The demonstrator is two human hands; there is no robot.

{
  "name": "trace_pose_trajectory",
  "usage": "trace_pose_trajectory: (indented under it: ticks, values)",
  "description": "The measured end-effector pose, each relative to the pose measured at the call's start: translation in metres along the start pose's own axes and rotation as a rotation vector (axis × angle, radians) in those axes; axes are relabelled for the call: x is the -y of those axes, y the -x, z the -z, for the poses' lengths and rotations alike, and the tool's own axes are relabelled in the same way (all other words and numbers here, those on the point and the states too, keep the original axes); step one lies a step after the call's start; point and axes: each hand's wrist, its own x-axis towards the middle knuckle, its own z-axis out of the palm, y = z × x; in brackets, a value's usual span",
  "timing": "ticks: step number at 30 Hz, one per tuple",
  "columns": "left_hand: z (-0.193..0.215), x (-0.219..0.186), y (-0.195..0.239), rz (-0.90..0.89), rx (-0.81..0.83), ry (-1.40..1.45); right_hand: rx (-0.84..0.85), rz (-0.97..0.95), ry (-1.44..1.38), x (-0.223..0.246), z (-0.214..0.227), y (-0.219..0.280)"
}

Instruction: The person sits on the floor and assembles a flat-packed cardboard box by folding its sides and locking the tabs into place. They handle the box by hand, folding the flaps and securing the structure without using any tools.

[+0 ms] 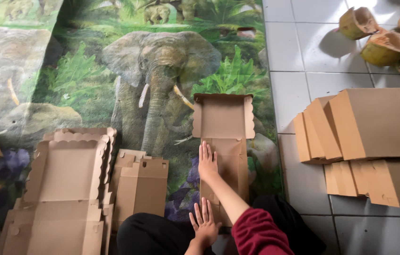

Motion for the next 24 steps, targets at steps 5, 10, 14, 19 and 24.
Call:
trace_pose_trajectory:
  ticks: [5,10,14,19,24]
  values:
    - [-0.084,0.02,-0.056,-0.087,-1.069,-0.235,-0.062,-0.019,-0.013,-0.003,-0.003,-0.047]
    - [-0.079,0.017,-0.055,-0.077,-1.087,-0.231,-0.076,0.025,-0.085,-0.01,0.003,-0.049]
    - [-0.087,0.023,-0.066,-0.073,-1.066,-0.274,-0.198,0.056,-0.038,-0.009,-0.028,-0.049]
    - [-0.103,0.023,-0.07,-0.068,-1.085,-0.278,-0.399,0.088,0.001,-0.001,-0.071,-0.004]
    - [-0.131,0.037,-0.097,-0.103,-0.576,-0.121,-0.144,0.195,-0.157,-0.004,-0.08,0.05]
